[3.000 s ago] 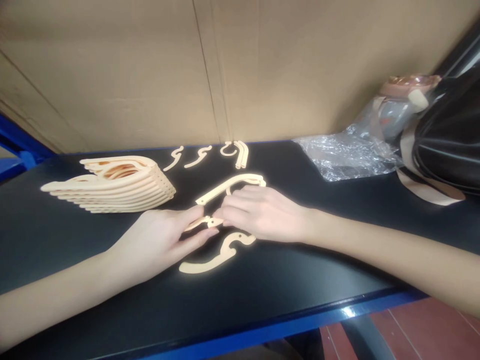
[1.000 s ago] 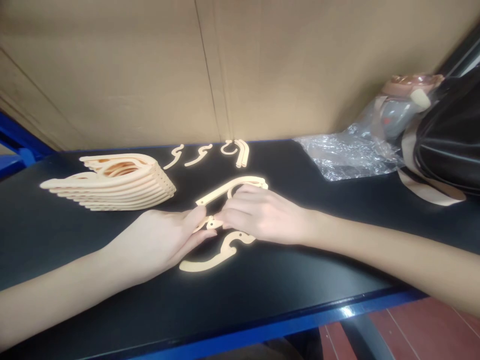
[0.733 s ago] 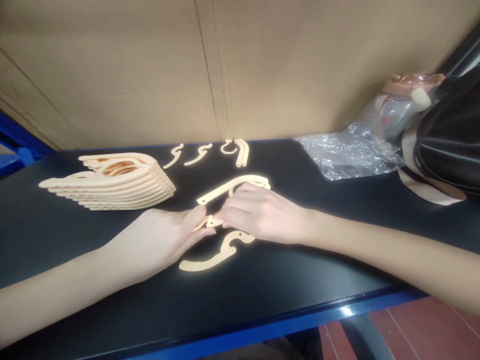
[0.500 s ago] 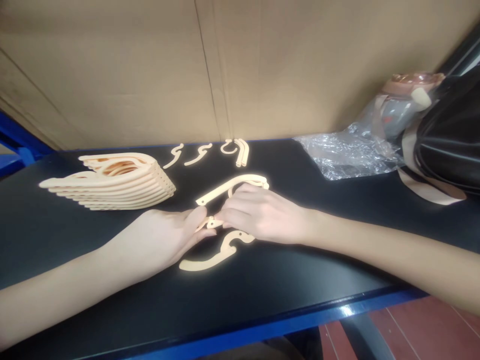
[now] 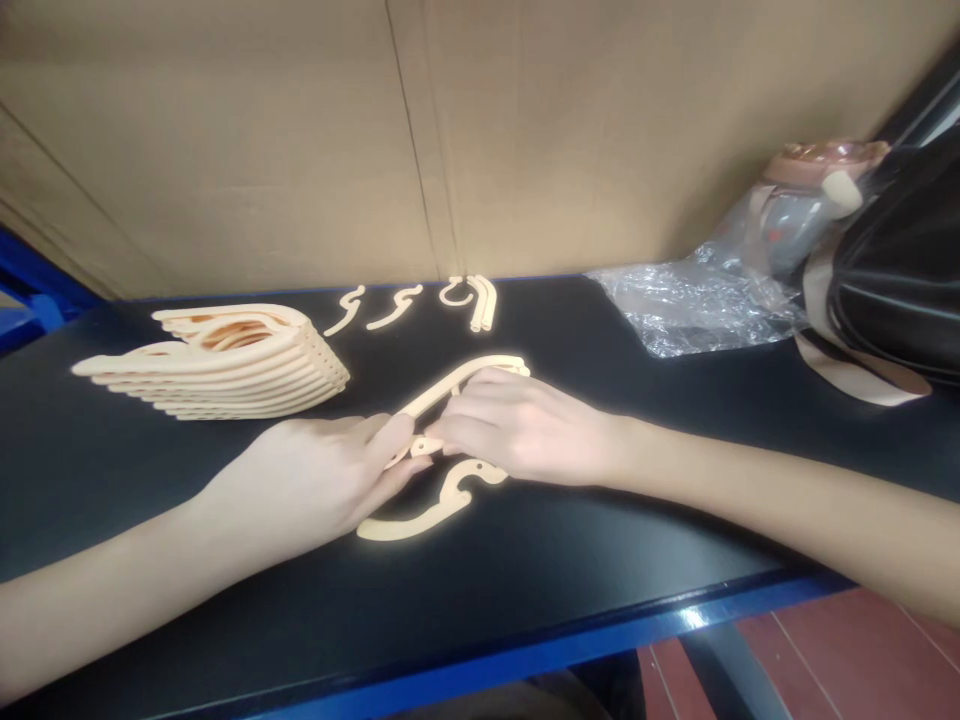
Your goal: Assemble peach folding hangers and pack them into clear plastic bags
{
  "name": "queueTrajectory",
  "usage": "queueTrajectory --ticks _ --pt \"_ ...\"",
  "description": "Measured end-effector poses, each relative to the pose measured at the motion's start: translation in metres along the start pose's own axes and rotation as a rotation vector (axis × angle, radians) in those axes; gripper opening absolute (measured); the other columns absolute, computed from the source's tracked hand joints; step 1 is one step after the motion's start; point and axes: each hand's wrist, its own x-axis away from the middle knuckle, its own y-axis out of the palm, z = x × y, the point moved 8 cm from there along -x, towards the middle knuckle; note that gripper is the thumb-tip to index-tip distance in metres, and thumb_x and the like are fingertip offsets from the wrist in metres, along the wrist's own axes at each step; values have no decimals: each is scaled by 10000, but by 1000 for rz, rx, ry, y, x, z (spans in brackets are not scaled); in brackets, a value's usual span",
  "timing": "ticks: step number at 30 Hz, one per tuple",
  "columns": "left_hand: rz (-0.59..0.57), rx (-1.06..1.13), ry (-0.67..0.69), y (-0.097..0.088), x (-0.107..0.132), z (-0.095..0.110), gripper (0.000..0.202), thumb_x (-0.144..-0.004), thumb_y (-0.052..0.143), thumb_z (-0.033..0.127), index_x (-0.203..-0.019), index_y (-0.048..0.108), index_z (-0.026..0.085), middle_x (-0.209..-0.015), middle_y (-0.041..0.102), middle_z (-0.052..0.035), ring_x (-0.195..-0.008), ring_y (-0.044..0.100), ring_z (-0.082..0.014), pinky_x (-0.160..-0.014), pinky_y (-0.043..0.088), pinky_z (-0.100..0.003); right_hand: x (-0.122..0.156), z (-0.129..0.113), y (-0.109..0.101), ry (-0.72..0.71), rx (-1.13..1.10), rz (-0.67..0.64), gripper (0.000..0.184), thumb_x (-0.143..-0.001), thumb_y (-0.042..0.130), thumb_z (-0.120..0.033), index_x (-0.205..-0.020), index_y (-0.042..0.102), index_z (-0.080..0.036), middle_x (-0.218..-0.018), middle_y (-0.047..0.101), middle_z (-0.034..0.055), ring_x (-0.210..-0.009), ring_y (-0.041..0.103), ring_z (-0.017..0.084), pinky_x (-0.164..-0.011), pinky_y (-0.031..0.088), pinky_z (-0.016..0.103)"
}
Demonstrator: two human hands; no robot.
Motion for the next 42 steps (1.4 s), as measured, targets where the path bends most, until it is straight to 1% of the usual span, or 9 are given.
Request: queueTrajectory --ticks 9,16,20,24,29,33,36,39,42 --pt "24 61 -28 -3 1 -4 329 -1000 403 290 -708 506 182 -536 502 25 -402 506 -149 -426 227 -272 1 3 5 35 -31 -35 178 -988 453 -119 -1001 628 -94 -886 715 94 -793 619 159 -757 515 339" --pt "18 95 -38 -2 0 -6 312 -991 418 284 -713 521 186 -541 505 26 -414 509 -153 -427 230 -273 0 3 5 41 -37 -68 247 -1008 401 -126 -979 644 -92 -880 713 96 -824 627 159 -774 516 343" --pt "51 108 -42 -4 0 -4 313 -984 420 272 -699 522 191 -542 510 27 -425 517 -152 -424 232 -275 0 2 3 34 -39 -53 232 -995 422 -102 -983 650 -65 -867 711 107 -809 628 167 -758 512 340" --pt "106 104 -32 -8 0 -3 329 -986 408 250 -685 527 191 -528 502 29 -425 515 -150 -421 230 -281 0 3 3 38 -23 -37 242 -1003 418 -128 -963 654 -88 -873 714 99 -806 631 162 -749 518 334" --pt "103 80 -23 -7 0 -4 341 -988 412 263 -679 529 180 -514 484 27 -406 487 -148 -422 243 -286 2 4 5 29 -10 -38 208 -996 458 -150 -970 660 -109 -910 720 88 -836 646 161 -784 523 337" --pt "115 75 -21 -8 2 -4 342 -988 423 287 -684 529 172 -518 480 24 -407 473 -143 -422 236 -288 1 4 1 37 -46 -17 187 -982 500 -181 -1004 663 -93 -902 729 89 -821 647 167 -750 526 327" --pt "109 107 -41 -8 3 -7 314 -977 443 301 -704 527 171 -535 495 21 -423 478 -140 -423 233 -281 1 12 -4 122 -118 3 213 -965 546 -268 -1045 663 -110 -929 732 83 -859 642 175 -761 527 323" --pt "98 154 -68 -6 4 -11 260 -965 471 303 -757 541 165 -565 516 17 -456 487 -140 -427 243 -265 6 28 -9 257 -111 31 194 -958 541 -260 -947 687 -132 -914 720 81 -837 632 177 -749 509 328" --pt "63 248 -77 -2 4 -12 230 -948 506 322 -788 543 161 -594 510 17 -489 474 -134 -437 262 -246 14 44 -11 362 -42 15 261 -966 521 -288 -860 709 -141 -955 711 89 -855 620 192 -787 487 365"
